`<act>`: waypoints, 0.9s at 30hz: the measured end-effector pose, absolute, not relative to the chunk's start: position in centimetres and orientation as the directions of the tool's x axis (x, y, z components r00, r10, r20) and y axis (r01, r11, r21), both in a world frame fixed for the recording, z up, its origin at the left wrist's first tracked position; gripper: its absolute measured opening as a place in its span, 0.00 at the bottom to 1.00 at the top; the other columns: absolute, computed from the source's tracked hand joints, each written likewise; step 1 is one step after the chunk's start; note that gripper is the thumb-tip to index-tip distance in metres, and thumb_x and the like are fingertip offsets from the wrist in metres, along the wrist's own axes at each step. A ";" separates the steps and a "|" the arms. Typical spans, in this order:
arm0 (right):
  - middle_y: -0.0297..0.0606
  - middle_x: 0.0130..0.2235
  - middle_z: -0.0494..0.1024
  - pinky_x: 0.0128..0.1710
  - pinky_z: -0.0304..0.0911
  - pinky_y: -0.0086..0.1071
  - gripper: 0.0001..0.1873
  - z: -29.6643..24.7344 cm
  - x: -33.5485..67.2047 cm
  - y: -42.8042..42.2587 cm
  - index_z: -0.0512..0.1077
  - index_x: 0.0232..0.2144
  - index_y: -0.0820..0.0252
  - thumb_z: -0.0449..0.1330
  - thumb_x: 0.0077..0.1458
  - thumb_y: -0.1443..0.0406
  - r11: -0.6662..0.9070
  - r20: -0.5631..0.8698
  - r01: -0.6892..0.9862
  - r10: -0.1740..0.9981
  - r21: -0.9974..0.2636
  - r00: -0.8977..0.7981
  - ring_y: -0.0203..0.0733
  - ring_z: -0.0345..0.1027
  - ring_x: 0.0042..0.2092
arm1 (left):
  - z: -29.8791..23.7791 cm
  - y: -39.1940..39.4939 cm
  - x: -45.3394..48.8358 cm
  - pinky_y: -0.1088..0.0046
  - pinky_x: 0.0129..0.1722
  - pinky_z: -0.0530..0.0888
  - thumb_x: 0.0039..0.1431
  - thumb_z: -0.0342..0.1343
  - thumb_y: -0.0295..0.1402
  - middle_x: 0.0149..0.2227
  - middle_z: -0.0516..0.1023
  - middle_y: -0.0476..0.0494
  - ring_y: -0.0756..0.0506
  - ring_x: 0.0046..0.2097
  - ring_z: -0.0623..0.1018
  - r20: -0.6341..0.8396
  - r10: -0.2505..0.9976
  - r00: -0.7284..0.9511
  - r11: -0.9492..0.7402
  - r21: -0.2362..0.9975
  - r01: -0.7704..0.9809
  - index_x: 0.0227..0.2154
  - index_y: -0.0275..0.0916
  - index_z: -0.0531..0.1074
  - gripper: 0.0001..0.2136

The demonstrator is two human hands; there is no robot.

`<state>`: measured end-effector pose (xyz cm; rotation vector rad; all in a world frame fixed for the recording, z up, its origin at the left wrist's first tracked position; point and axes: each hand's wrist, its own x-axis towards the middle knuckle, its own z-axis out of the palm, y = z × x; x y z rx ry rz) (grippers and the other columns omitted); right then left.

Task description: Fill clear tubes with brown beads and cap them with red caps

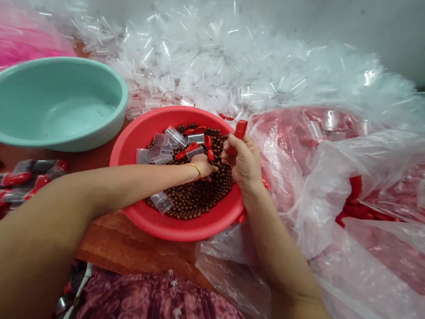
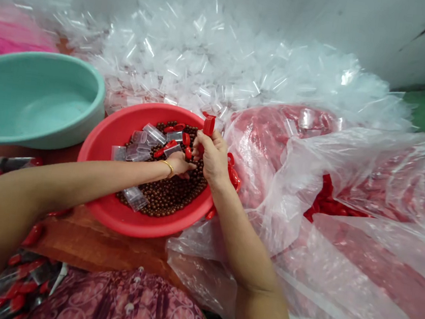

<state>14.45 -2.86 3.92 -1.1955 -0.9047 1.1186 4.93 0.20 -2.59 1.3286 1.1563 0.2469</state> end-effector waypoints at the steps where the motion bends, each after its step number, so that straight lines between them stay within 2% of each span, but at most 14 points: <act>1: 0.23 0.19 0.66 0.15 0.52 0.22 0.13 3.9 14.5 -2.9 0.60 0.24 0.56 0.59 0.41 0.57 0.010 -0.029 -0.169 0.972 -0.986 0.232 0.26 0.55 0.17 | -2.7 0.3 5.2 0.70 0.32 0.72 0.48 0.62 0.38 0.22 0.74 0.46 0.48 0.28 0.74 -0.494 0.740 0.457 0.305 0.852 0.426 0.32 0.35 0.72 0.12; 4: 0.23 0.19 0.65 0.16 0.52 0.23 0.12 3.7 14.6 -2.8 0.60 0.24 0.56 0.58 0.42 0.57 0.027 -0.014 -0.169 0.973 -0.985 0.232 0.26 0.54 0.17 | -2.5 0.4 4.8 0.70 0.36 0.73 0.49 0.62 0.37 0.28 0.77 0.45 0.49 0.32 0.75 -0.438 0.789 0.431 0.311 0.890 0.334 0.36 0.37 0.71 0.13; 8: 0.23 0.20 0.65 0.15 0.52 0.23 0.12 3.6 14.7 -2.8 0.59 0.24 0.56 0.58 0.44 0.58 0.059 0.015 -0.168 0.967 -0.984 0.253 0.26 0.55 0.17 | -1.3 -0.2 2.5 0.71 0.43 0.71 0.47 0.63 0.34 0.36 0.77 0.46 0.51 0.37 0.75 -0.353 0.812 0.465 0.303 0.935 0.182 0.38 0.36 0.71 0.15; 12: 0.22 0.20 0.66 0.15 0.52 0.22 0.12 3.6 14.6 -2.9 0.59 0.24 0.57 0.59 0.43 0.59 0.101 0.058 -0.147 0.960 -0.984 0.273 0.25 0.56 0.16 | 0.6 -0.9 -0.2 0.73 0.49 0.67 0.43 0.64 0.29 0.36 0.77 0.47 0.53 0.38 0.74 -0.277 0.779 0.563 0.338 0.941 -0.004 0.35 0.33 0.71 0.14; 20: 0.23 0.19 0.68 0.15 0.52 0.22 0.12 3.4 14.1 -3.2 0.63 0.24 0.59 0.62 0.41 0.60 0.124 0.106 -0.060 0.965 -0.990 0.241 0.26 0.57 0.15 | 2.8 -2.8 -2.9 0.69 0.44 0.69 0.50 0.62 0.34 0.36 0.76 0.45 0.51 0.34 0.77 -0.301 0.663 0.685 0.506 0.855 -0.115 0.39 0.36 0.67 0.14; 24: 0.23 0.18 0.66 0.15 0.51 0.22 0.11 3.3 13.9 -3.3 0.63 0.23 0.59 0.62 0.42 0.60 0.124 0.119 -0.015 0.975 -0.992 0.186 0.25 0.54 0.15 | 3.3 -3.0 -3.2 0.70 0.44 0.69 0.50 0.62 0.35 0.38 0.75 0.45 0.52 0.36 0.77 -0.258 0.674 0.692 0.477 0.868 -0.141 0.41 0.37 0.68 0.15; 27: 0.22 0.18 0.65 0.15 0.50 0.22 0.12 3.3 14.0 -3.4 0.63 0.23 0.59 0.62 0.42 0.60 0.114 0.108 -0.022 0.979 -0.993 0.170 0.25 0.53 0.15 | 3.3 -2.6 -3.1 0.70 0.45 0.69 0.49 0.62 0.33 0.38 0.74 0.45 0.52 0.37 0.75 -0.158 0.723 0.673 0.379 0.905 -0.195 0.40 0.36 0.68 0.15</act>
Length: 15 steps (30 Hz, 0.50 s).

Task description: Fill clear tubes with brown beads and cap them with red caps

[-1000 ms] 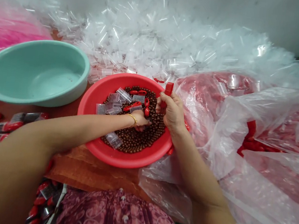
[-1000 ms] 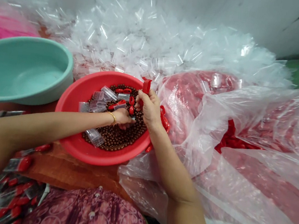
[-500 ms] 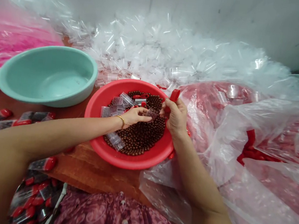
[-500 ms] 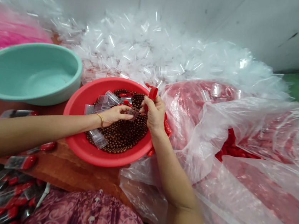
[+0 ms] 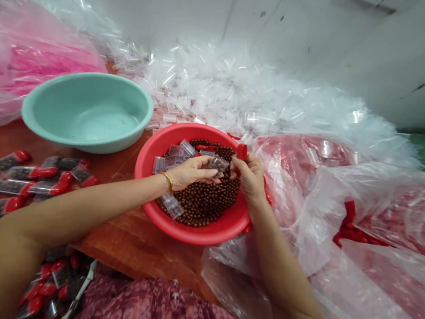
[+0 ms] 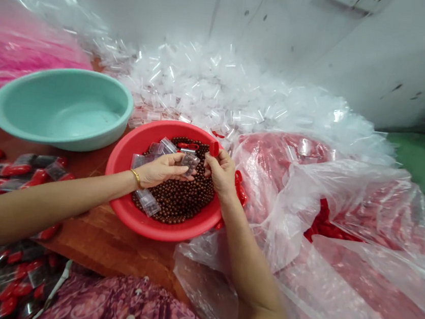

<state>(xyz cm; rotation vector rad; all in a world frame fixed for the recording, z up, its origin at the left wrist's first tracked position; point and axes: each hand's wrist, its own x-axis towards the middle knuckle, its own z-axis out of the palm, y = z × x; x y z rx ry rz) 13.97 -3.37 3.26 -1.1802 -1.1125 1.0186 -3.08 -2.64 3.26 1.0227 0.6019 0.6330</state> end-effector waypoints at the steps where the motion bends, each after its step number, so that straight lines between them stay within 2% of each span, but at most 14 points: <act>1: 0.22 0.18 0.65 0.15 0.50 0.22 0.12 3.2 14.0 -3.4 0.63 0.23 0.58 0.62 0.42 0.59 0.100 0.093 -0.036 0.984 -0.994 0.154 0.25 0.53 0.15 | 3.2 -2.4 -3.0 0.71 0.45 0.69 0.49 0.62 0.32 0.38 0.73 0.46 0.52 0.37 0.75 -0.116 0.743 0.660 0.326 0.923 -0.205 0.39 0.36 0.67 0.15; 4: 0.24 0.19 0.66 0.15 0.50 0.24 0.12 3.2 14.0 -3.4 0.66 0.26 0.58 0.58 0.44 0.55 0.076 0.068 -0.086 0.993 -0.993 0.097 0.26 0.54 0.16 | 2.8 -1.7 -2.7 0.71 0.43 0.69 0.48 0.60 0.31 0.36 0.72 0.47 0.51 0.37 0.73 0.000 0.786 0.618 0.135 0.976 -0.171 0.39 0.35 0.66 0.15; 7: 0.26 0.21 0.68 0.16 0.53 0.25 0.13 3.4 13.8 -3.6 0.66 0.29 0.58 0.55 0.48 0.54 0.118 0.112 -0.054 0.988 -0.992 0.102 0.28 0.56 0.17 | 2.5 -1.4 -2.7 0.68 0.46 0.68 0.50 0.57 0.31 0.36 0.71 0.47 0.48 0.40 0.71 0.099 0.795 0.598 -0.087 0.995 -0.049 0.38 0.35 0.65 0.12; 9: 0.27 0.22 0.70 0.19 0.57 0.25 0.11 3.8 13.7 -4.0 0.67 0.30 0.57 0.55 0.49 0.56 0.161 0.168 0.064 0.980 -0.985 0.108 0.29 0.59 0.19 | 2.5 -1.4 -2.8 0.66 0.48 0.67 0.51 0.55 0.30 0.38 0.71 0.46 0.47 0.42 0.71 0.139 0.788 0.600 -0.210 0.977 0.049 0.39 0.35 0.64 0.12; 11: 0.30 0.28 0.74 0.28 0.64 0.29 0.10 4.4 13.7 -4.6 0.68 0.35 0.56 0.56 0.50 0.59 0.249 0.278 0.267 0.957 -0.931 0.079 0.33 0.66 0.25 | 2.5 -1.5 -2.9 0.64 0.49 0.67 0.53 0.53 0.31 0.39 0.71 0.45 0.45 0.43 0.71 0.153 0.778 0.609 -0.282 0.951 0.122 0.41 0.36 0.64 0.12; 13: 0.35 0.37 0.77 0.40 0.67 0.36 0.13 4.8 13.9 -5.1 0.69 0.41 0.56 0.56 0.52 0.61 0.352 0.390 0.476 0.920 -0.806 -0.019 0.39 0.71 0.37 | 2.6 -1.6 -3.0 0.63 0.49 0.67 0.54 0.52 0.32 0.41 0.72 0.44 0.44 0.44 0.71 0.162 0.765 0.624 -0.326 0.932 0.158 0.42 0.36 0.64 0.12; 15: 0.39 0.45 0.76 0.50 0.63 0.41 0.17 5.0 14.1 -5.6 0.68 0.47 0.55 0.53 0.55 0.62 0.421 0.427 0.597 0.893 -0.683 -0.141 0.43 0.69 0.46 | 2.6 -1.7 -3.0 0.63 0.51 0.67 0.55 0.51 0.32 0.42 0.72 0.43 0.44 0.46 0.71 0.180 0.758 0.627 -0.347 0.925 0.154 0.42 0.36 0.64 0.11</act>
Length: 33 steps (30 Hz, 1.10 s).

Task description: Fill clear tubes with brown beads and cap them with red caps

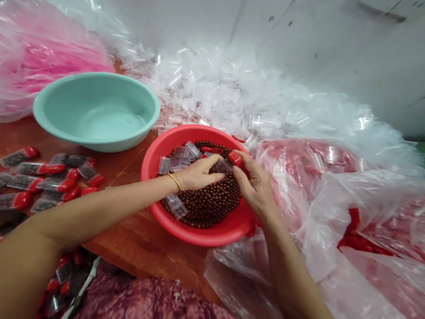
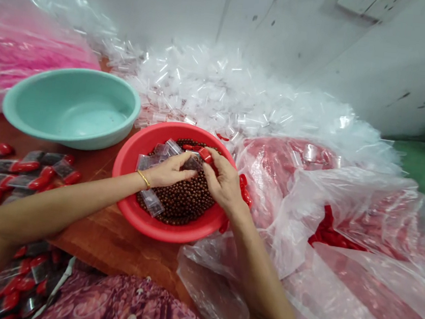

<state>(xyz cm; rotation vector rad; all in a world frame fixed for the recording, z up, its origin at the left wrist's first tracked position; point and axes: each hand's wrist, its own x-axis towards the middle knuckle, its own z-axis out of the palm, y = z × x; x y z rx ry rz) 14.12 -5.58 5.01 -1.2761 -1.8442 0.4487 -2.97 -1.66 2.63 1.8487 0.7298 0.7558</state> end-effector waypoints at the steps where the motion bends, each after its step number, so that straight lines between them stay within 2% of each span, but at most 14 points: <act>1: 0.39 0.46 0.75 0.52 0.61 0.42 0.19 5.0 14.2 -5.8 0.67 0.50 0.55 0.52 0.56 0.62 0.436 0.419 0.628 0.888 -0.644 -0.187 0.44 0.68 0.48 | 2.6 -1.7 -2.9 0.63 0.51 0.67 0.55 0.50 0.33 0.42 0.72 0.43 0.44 0.46 0.71 0.189 0.758 0.624 -0.353 0.924 0.148 0.41 0.36 0.64 0.11; 6: 0.43 0.44 0.75 0.52 0.62 0.41 0.23 4.1 13.9 -6.5 0.63 0.56 0.59 0.48 0.58 0.65 0.420 0.419 0.704 0.888 -0.572 -0.190 0.44 0.68 0.47 | 2.8 -1.9 -2.9 0.65 0.48 0.69 0.52 0.53 0.33 0.39 0.72 0.45 0.46 0.42 0.72 0.202 0.777 0.596 -0.351 0.925 0.144 0.41 0.35 0.64 0.13; 9: 0.42 0.41 0.74 0.49 0.64 0.40 0.24 3.8 13.6 -6.8 0.61 0.58 0.58 0.45 0.59 0.65 0.422 0.427 0.740 0.882 -0.524 -0.201 0.43 0.69 0.44 | 2.9 -2.0 -3.0 0.67 0.44 0.70 0.50 0.54 0.32 0.36 0.71 0.47 0.47 0.39 0.72 0.194 0.794 0.577 -0.332 0.933 0.143 0.39 0.35 0.65 0.12; 15: 0.42 0.34 0.73 0.36 0.68 0.35 0.25 3.4 13.8 -7.5 0.58 0.60 0.60 0.44 0.61 0.65 0.464 0.430 0.847 0.841 -0.259 -0.329 0.42 0.70 0.35 | 3.0 -2.3 -3.0 0.73 0.35 0.67 0.47 0.54 0.32 0.28 0.67 0.52 0.50 0.31 0.68 0.162 0.809 0.564 -0.316 0.930 0.186 0.31 0.35 0.65 0.08; 19: 0.44 0.34 0.75 0.30 0.67 0.32 0.25 3.2 14.1 -7.7 0.58 0.59 0.67 0.45 0.59 0.68 0.579 0.476 0.806 0.748 -0.126 -0.463 0.41 0.70 0.32 | 3.4 -2.7 -3.1 0.77 0.27 0.61 0.43 0.53 0.30 0.22 0.63 0.55 0.52 0.27 0.64 0.112 0.822 0.558 -0.322 0.901 0.292 0.25 0.36 0.63 0.06; 22: 0.43 0.30 0.76 0.26 0.64 0.31 0.24 3.5 14.3 -7.9 0.62 0.56 0.71 0.46 0.58 0.69 0.639 0.485 0.761 0.703 -0.109 -0.521 0.39 0.68 0.28 | 3.8 -2.9 -3.3 0.77 0.26 0.60 0.41 0.53 0.29 0.22 0.64 0.55 0.52 0.26 0.65 0.084 0.810 0.580 -0.347 0.866 0.359 0.24 0.36 0.64 0.05; 24: 0.40 0.27 0.75 0.25 0.62 0.30 0.21 4.2 14.4 -7.9 0.67 0.51 0.69 0.47 0.58 0.67 0.645 0.476 0.743 0.718 -0.181 -0.507 0.38 0.67 0.25 | 4.1 -2.9 -3.2 0.77 0.26 0.61 0.40 0.53 0.29 0.22 0.65 0.54 0.52 0.27 0.66 0.058 0.805 0.590 -0.344 0.856 0.385 0.25 0.36 0.66 0.06; 25: 0.38 0.25 0.74 0.25 0.61 0.30 0.19 4.5 14.3 -7.8 0.71 0.47 0.67 0.47 0.58 0.65 0.622 0.469 0.740 0.749 -0.256 -0.468 0.37 0.66 0.25 | 4.2 -3.0 -3.1 0.77 0.26 0.61 0.40 0.53 0.30 0.22 0.66 0.53 0.52 0.27 0.66 0.043 0.805 0.591 -0.337 0.854 0.397 0.25 0.35 0.67 0.06; 27: 0.35 0.22 0.71 0.26 0.60 0.29 0.19 5.0 13.8 -7.2 0.75 0.36 0.62 0.47 0.60 0.59 0.514 0.464 0.708 0.837 -0.484 -0.290 0.35 0.64 0.24 | 4.4 -3.1 -2.8 0.77 0.25 0.61 0.40 0.53 0.32 0.22 0.66 0.53 0.51 0.26 0.66 0.021 0.791 0.611 -0.348 0.837 0.422 0.25 0.35 0.68 0.06; 29: 0.34 0.21 0.69 0.24 0.58 0.29 0.26 5.1 12.9 -6.2 0.74 0.31 0.60 0.42 0.61 0.52 0.352 0.395 0.555 0.918 -0.754 -0.046 0.34 0.62 0.23 | 4.6 -3.3 -2.6 0.76 0.24 0.60 0.40 0.54 0.33 0.20 0.66 0.53 0.51 0.24 0.66 0.016 0.742 0.670 -0.419 0.792 0.445 0.23 0.36 0.68 0.07; 31: 0.34 0.24 0.69 0.23 0.58 0.28 0.31 4.8 11.8 -5.1 0.73 0.34 0.60 0.38 0.60 0.47 0.197 0.234 0.315 0.969 -0.929 0.084 0.33 0.59 0.22 | 4.8 -3.5 -2.5 0.76 0.23 0.60 0.40 0.55 0.33 0.20 0.66 0.52 0.51 0.23 0.66 0.017 0.677 0.736 -0.507 0.736 0.449 0.22 0.36 0.67 0.06; 33: 0.36 0.30 0.71 0.25 0.60 0.28 0.33 4.3 10.7 -4.4 0.71 0.41 0.59 0.37 0.58 0.44 0.071 0.084 0.158 0.994 -0.985 0.071 0.32 0.62 0.25 | 4.9 -3.8 -2.7 0.75 0.24 0.62 0.41 0.55 0.33 0.21 0.68 0.51 0.50 0.23 0.67 0.021 0.634 0.773 -0.567 0.692 0.447 0.23 0.36 0.69 0.06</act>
